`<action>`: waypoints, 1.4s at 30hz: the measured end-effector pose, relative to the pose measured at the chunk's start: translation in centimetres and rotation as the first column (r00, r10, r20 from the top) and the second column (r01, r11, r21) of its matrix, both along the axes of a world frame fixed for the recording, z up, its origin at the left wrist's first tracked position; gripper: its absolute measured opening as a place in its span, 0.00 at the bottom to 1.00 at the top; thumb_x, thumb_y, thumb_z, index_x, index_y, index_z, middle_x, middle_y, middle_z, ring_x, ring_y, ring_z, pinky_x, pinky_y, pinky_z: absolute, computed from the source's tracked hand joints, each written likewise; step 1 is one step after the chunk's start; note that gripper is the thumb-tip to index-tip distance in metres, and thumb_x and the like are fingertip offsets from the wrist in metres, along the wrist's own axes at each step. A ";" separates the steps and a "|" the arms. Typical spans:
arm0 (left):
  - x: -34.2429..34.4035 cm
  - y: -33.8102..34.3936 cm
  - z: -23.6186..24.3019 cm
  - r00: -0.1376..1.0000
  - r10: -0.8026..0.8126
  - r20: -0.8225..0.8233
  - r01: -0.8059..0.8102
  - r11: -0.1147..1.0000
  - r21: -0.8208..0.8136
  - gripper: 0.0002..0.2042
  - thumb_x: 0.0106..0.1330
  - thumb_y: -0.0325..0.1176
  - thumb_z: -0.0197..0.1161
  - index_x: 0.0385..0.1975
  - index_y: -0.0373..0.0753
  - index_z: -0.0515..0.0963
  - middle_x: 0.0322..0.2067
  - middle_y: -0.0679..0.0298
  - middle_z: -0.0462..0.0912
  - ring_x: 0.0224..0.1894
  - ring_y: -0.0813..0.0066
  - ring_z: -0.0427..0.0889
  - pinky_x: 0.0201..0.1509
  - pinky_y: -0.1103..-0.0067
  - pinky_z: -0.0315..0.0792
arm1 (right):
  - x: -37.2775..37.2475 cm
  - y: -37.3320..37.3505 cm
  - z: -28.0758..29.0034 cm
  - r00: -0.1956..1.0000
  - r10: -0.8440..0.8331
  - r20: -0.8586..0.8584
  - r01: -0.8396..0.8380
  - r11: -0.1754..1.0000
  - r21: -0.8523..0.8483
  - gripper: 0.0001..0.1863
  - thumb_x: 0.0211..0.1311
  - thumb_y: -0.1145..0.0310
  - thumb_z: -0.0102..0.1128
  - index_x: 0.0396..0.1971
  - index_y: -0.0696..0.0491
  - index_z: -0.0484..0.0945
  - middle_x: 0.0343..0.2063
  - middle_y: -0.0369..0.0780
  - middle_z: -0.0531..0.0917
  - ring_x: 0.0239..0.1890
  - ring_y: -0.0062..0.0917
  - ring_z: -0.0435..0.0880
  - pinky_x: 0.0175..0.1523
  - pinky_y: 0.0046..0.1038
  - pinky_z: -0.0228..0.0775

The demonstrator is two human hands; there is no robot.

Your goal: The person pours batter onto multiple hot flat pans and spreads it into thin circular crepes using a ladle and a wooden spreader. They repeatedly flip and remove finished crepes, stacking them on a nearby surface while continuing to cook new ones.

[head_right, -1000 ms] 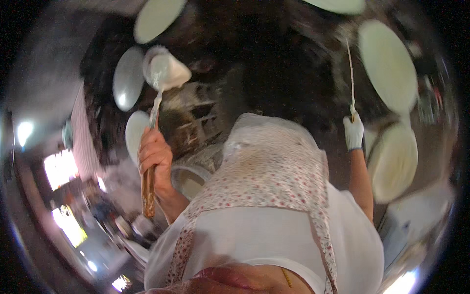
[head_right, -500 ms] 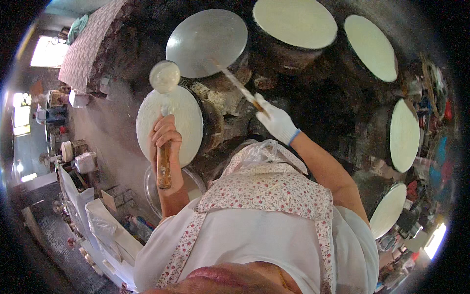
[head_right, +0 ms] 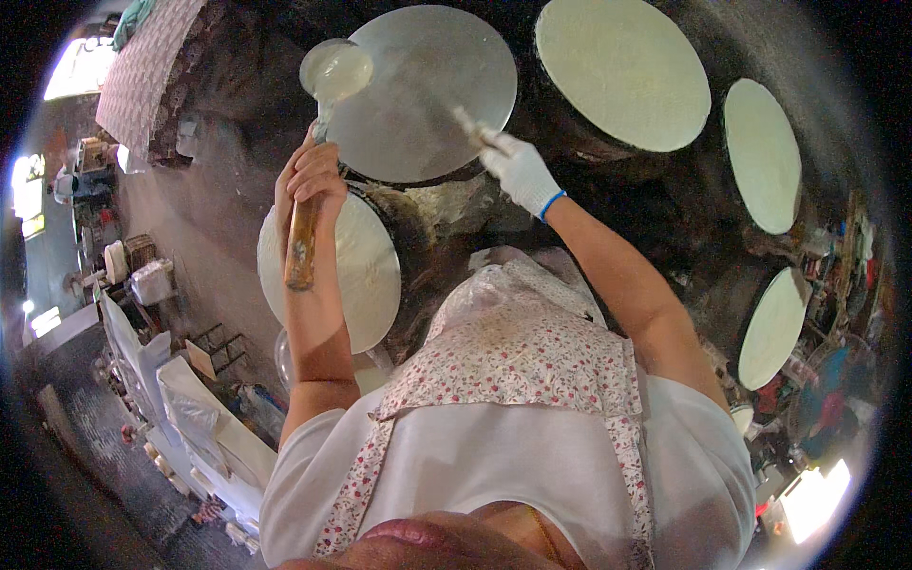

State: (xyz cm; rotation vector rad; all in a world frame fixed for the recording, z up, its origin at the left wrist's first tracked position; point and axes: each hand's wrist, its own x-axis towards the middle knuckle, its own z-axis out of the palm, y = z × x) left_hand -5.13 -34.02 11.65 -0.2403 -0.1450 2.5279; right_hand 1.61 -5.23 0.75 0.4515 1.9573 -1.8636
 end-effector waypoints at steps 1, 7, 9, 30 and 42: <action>-0.8 1.0 -0.1 1.000 -0.008 0.029 0.008 1.000 -0.022 0.12 0.85 0.30 0.40 0.59 0.33 0.67 0.26 0.69 0.67 0.19 0.84 0.73 0.20 0.81 0.76 | -0.6 0.8 0.1 0.996 -0.056 0.075 0.058 0.998 -0.023 0.29 0.75 0.66 0.59 0.72 0.59 0.70 0.65 0.47 0.80 0.66 0.32 0.78 0.70 0.30 0.66; -3.4 6.4 -2.4 0.999 -0.030 0.023 0.032 0.995 -0.097 0.18 0.84 0.30 0.45 0.70 0.39 0.64 0.26 0.69 0.69 0.21 0.86 0.72 0.19 0.84 0.73 | 1.0 5.4 -0.5 0.977 -0.142 -0.160 0.160 0.982 0.105 0.30 0.73 0.68 0.59 0.74 0.49 0.71 0.38 0.36 0.84 0.21 0.15 0.74 0.28 0.20 0.70; -3.9 8.4 -3.2 0.997 -0.067 0.024 0.071 0.963 -0.261 0.23 0.84 0.33 0.48 0.77 0.46 0.61 0.25 0.71 0.68 0.22 0.87 0.72 0.19 0.85 0.70 | 1.0 8.1 0.5 0.948 -0.318 0.025 0.318 0.948 0.027 0.33 0.71 0.70 0.57 0.76 0.42 0.68 0.27 0.34 0.79 0.17 0.16 0.72 0.21 0.22 0.68; -10.0 10.0 -14.8 0.631 -0.766 -0.128 -0.775 -0.614 -0.148 0.27 0.73 0.33 0.61 0.72 0.61 0.73 0.29 0.52 0.88 0.33 0.49 0.88 0.39 0.56 0.78 | 6.7 1.3 -3.8 0.873 -0.181 -0.452 0.397 0.802 0.446 0.30 0.73 0.63 0.59 0.73 0.49 0.70 0.65 0.50 0.79 0.59 0.41 0.86 0.61 0.32 0.78; 1.5 -0.8 -6.9 0.800 -0.305 -0.516 -0.599 -0.406 -0.690 0.28 0.80 0.20 0.48 0.78 0.45 0.65 0.25 0.74 0.69 0.19 0.89 0.66 0.19 0.84 0.66 | 1.0 0.3 -6.0 0.915 0.011 -0.402 0.310 0.619 0.722 0.29 0.74 0.60 0.56 0.73 0.46 0.70 0.26 0.45 0.87 0.26 0.39 0.88 0.35 0.39 0.81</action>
